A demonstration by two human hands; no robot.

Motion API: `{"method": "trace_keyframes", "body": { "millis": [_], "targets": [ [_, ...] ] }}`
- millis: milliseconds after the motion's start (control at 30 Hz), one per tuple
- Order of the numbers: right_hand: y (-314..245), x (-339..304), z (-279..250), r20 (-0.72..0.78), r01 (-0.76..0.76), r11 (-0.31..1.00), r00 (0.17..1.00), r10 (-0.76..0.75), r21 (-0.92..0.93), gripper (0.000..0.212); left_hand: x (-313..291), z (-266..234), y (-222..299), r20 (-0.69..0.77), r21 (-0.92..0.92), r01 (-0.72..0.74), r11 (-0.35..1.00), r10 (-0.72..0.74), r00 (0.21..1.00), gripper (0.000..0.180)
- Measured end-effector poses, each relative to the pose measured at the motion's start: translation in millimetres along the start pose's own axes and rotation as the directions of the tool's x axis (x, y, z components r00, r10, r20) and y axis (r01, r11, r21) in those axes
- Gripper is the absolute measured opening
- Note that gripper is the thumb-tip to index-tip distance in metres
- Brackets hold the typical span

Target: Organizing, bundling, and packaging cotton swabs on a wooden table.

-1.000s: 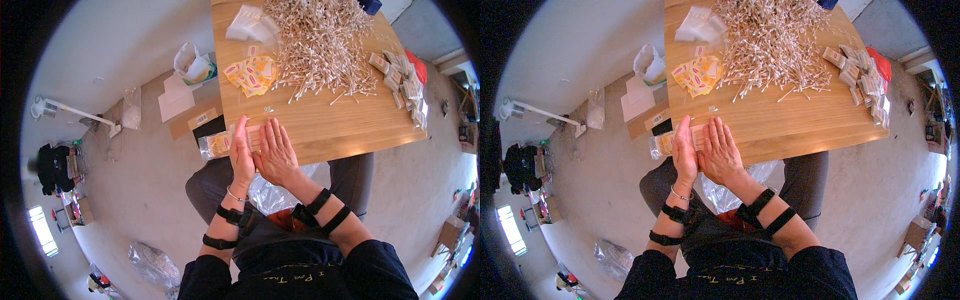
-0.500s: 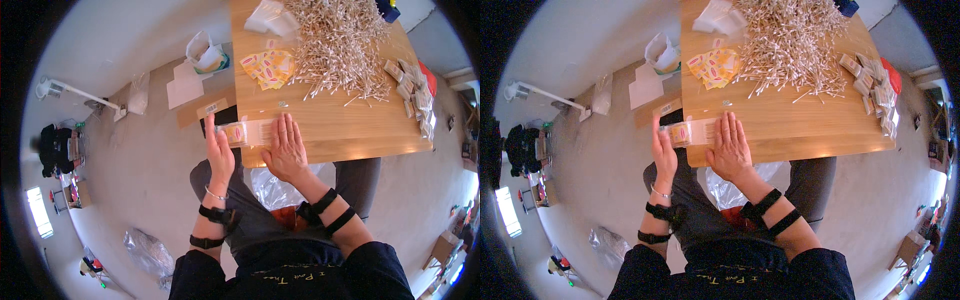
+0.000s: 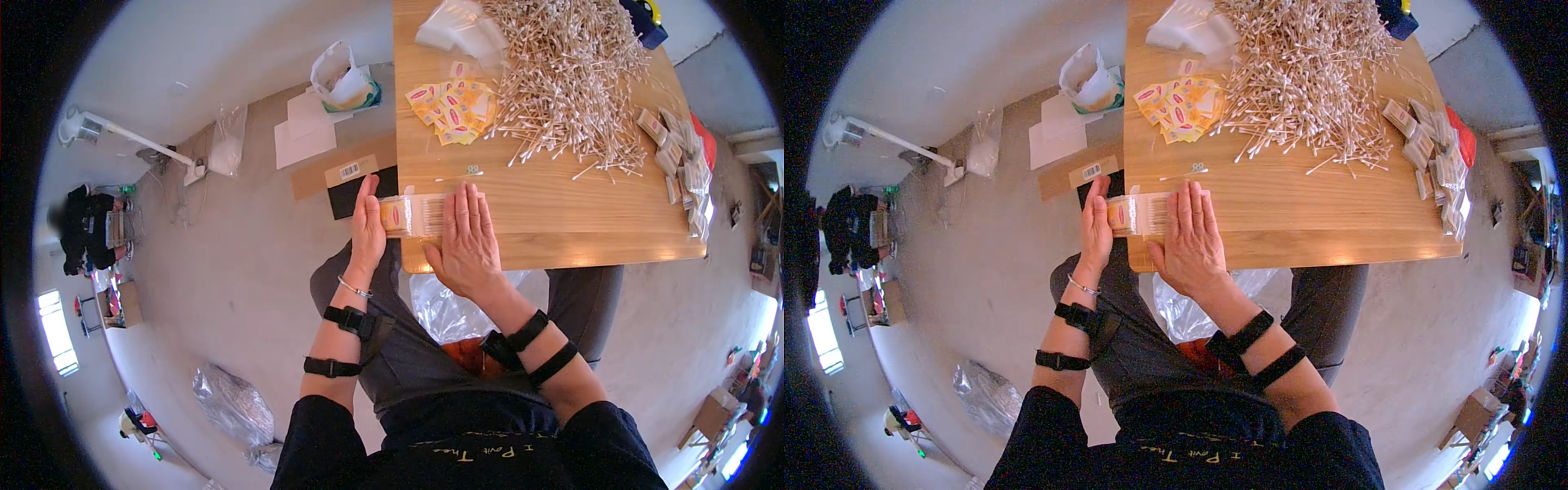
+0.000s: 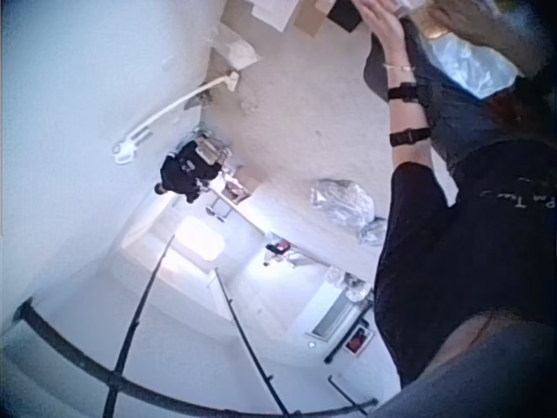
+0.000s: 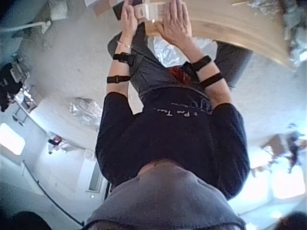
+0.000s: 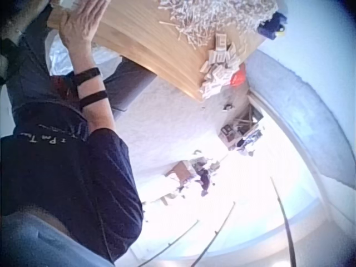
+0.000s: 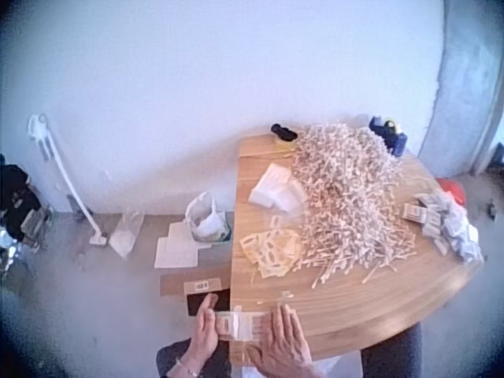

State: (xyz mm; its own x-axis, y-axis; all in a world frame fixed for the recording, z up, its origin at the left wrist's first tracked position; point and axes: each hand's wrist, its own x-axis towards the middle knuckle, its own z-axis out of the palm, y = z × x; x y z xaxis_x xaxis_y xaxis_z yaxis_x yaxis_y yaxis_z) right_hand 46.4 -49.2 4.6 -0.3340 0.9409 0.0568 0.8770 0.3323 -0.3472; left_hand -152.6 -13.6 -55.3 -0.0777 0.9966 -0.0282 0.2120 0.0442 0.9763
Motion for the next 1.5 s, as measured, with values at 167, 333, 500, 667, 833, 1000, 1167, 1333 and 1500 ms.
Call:
{"method": "trace_keyframes", "body": {
  "millis": [167,333,500,667,833,1000,1167,1333,1500],
  "targets": [
    [-10.3,7.7,7.4,0.003,0.001,1.000,1.000,-0.001,0.028,0.083,-0.9,4.5,11.7,-0.003,-0.107,0.012,0.994,-0.013,1.000,0.055],
    [-21.5,14.7,10.6,-0.015,0.025,0.998,1.000,-0.024,0.066,0.083,-2.5,4.1,16.8,-0.018,-0.085,-0.017,0.996,0.015,1.000,0.054],
    [-23.6,15.3,10.3,0.001,0.051,0.997,0.999,-0.051,0.053,0.083,-2.4,6.3,17.8,-0.027,-0.028,-0.062,0.998,0.061,0.998,0.052],
    [-27.2,17.5,9.2,0.008,0.051,0.996,0.999,-0.051,0.076,0.084,-2.5,5.0,19.8,-0.028,0.000,-0.085,0.996,0.085,0.996,0.051],
    [-19.2,20.2,7.3,-0.086,-0.007,0.938,0.996,0.039,0.347,0.076,0.0,-8.9,18.4,-0.030,-0.210,-0.039,0.977,0.033,0.999,0.059],
    [-5.0,34.4,18.6,-0.223,0.136,0.318,0.941,0.254,0.938,0.061,1.5,-8.0,21.1,0.034,-0.443,0.022,0.896,-0.008,0.999,0.074],
    [-18.4,42.3,24.7,-0.205,0.164,0.168,0.942,0.267,0.972,0.064,-1.5,-3.5,18.4,0.047,-0.447,0.039,0.894,-0.020,0.999,0.078],
    [-38.6,41.3,31.9,-0.182,0.186,0.014,0.941,0.285,0.983,0.066,-3.1,-0.9,17.1,0.023,-0.461,0.025,0.887,-0.016,1.000,0.080],
    [-52.4,48.8,37.1,-0.180,0.183,0.018,0.940,0.289,0.983,0.065,-0.6,1.4,21.3,0.031,-0.443,0.041,0.895,-0.030,0.999,0.082]
  ]
}}
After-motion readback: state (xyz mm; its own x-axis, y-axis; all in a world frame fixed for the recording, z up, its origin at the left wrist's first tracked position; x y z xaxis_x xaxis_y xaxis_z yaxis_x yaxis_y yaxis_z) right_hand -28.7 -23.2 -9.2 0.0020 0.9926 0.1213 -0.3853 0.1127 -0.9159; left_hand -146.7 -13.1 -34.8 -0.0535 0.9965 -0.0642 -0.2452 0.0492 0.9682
